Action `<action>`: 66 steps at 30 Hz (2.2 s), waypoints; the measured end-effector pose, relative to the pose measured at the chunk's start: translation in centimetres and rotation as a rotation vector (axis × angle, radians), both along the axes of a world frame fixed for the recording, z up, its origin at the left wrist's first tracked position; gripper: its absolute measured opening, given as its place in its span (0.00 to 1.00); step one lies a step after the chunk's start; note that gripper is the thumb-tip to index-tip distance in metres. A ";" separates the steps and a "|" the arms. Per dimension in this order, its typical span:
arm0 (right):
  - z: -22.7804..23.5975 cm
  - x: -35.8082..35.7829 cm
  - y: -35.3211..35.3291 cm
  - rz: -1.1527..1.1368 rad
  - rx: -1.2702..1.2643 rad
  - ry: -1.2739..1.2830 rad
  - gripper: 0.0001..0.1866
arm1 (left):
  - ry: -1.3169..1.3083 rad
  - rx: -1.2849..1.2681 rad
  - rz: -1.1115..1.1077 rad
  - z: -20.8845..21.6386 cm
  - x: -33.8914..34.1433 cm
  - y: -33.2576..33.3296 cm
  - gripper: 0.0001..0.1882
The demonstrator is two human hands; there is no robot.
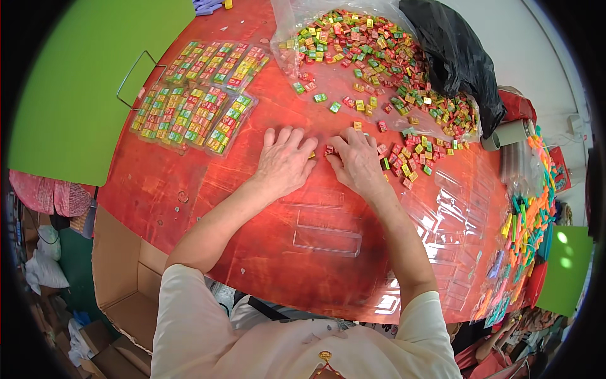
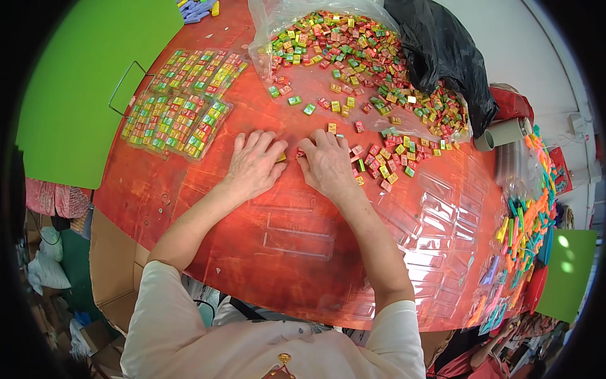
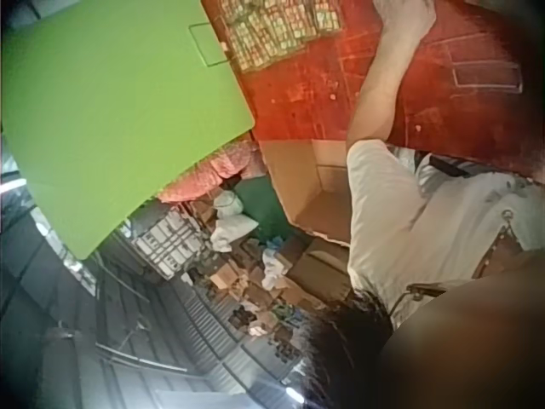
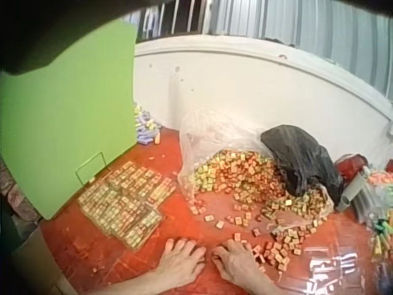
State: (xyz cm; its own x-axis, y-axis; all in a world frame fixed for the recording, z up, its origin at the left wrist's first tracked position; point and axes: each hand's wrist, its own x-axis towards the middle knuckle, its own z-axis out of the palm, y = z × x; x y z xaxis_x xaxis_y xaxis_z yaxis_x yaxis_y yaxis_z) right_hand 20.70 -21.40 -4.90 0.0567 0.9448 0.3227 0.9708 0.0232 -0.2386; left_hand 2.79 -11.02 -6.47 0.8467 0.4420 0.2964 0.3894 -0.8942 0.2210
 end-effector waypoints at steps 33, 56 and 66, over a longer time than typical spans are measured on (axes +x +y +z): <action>1.5 -1.8 -1.1 -0.034 -0.004 0.009 0.19 | 0.194 -0.415 0.105 3.6 -3.7 -0.9 0.33; 1.3 0.1 -1.4 -0.028 0.013 -0.005 0.19 | 0.140 -0.167 0.063 1.5 -2.9 -0.8 0.15; 1.0 -0.2 -0.8 -0.052 -0.019 -0.069 0.13 | 0.093 -0.148 0.052 1.7 -2.4 -0.8 0.11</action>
State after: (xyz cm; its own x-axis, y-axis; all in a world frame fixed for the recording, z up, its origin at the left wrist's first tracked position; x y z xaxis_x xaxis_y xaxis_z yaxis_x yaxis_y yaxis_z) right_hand 20.53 -22.23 -3.91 0.0842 0.9471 0.3096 0.9847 -0.0316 -0.1712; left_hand 0.40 -11.82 -4.76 0.8421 0.5190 0.1466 0.4592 -0.8326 0.3097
